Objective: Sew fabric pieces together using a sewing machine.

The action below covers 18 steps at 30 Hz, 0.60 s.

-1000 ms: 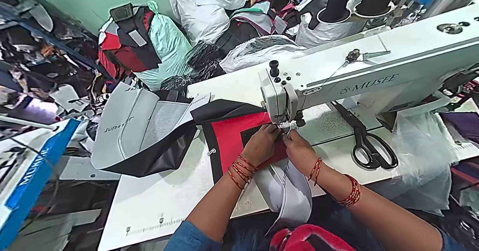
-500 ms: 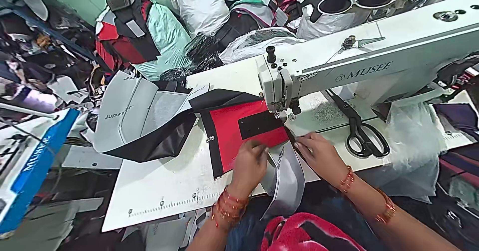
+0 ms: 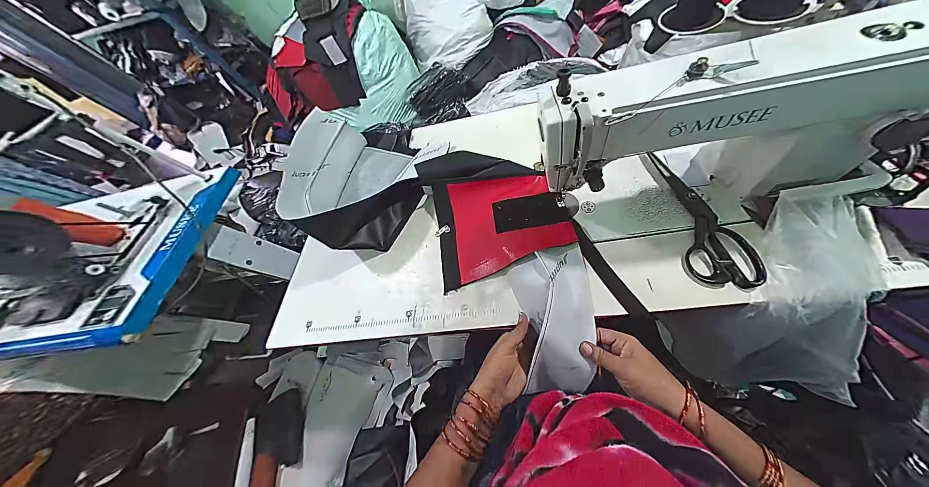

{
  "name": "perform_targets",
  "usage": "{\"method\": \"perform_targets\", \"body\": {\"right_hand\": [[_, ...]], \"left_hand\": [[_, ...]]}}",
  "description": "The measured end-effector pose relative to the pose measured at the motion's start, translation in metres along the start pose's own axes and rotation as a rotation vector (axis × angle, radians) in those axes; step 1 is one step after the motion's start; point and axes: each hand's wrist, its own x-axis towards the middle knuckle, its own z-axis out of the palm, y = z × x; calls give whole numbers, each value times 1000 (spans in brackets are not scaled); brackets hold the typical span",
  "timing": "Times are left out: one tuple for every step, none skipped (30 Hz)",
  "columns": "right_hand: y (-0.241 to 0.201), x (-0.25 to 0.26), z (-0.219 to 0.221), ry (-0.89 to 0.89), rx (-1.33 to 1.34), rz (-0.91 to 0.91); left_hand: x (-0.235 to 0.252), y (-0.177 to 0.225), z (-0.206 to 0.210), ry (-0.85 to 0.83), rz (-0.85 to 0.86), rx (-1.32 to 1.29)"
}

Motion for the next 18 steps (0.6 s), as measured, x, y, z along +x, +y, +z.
{"method": "perform_targets", "body": {"right_hand": [[-1, -2, -2, -9, -2, 2], [-3, -4, -4, -14, -22, 4], [-6, -5, -6, -13, -52, 5], [-7, -6, -8, -11, -87, 4], [-9, -6, -10, -11, -123, 1], [-9, -6, -12, -10, -157, -5], [-9, -6, -13, -11, -199, -15], [-8, -6, -15, -15, -253, -28], [-5, -3, -16, -19, -310, -42], [-1, -1, -17, -27, -372, -46], [3, 2, -17, -21, -432, -47], [7, 4, -16, -5, -493, -50], [10, 7, -16, 12, -549, -57], [12, 8, -16, 27, -596, -72], [14, 9, -15, 36, -632, -81], [14, 10, -14, 39, -657, -82], [14, 11, -14, 42, -681, -86], [15, 12, -13, 43, -697, -86]], "left_hand": [[0, 0, 4, -20, 0, -40], [0, -1, 7, -25, 18, -22], [-2, -3, 8, -7, 55, 22], [-5, -3, 8, 31, 111, 71], [-9, -2, 5, 81, 179, 126], [-13, 2, 0, 134, 241, 200], [-18, 7, -8, 197, 298, 311], [-21, 14, -18, 261, 348, 457], [-22, 22, -27, 314, 377, 624], [-23, 29, -35, 335, 368, 807], [-23, 36, -39, 330, 326, 1023], [-24, 44, -37, 316, 256, 1246], [-27, 56, -27, 299, 140, 1454], [-30, 69, -12, 298, -16, 1630], [-33, 81, 6, 313, -152, 1754], [-34, 90, 21, 331, -168, 1822], [-34, 93, 33, 336, -45, 1863], [-28, 93, 42, 314, 191, 1872]]}}
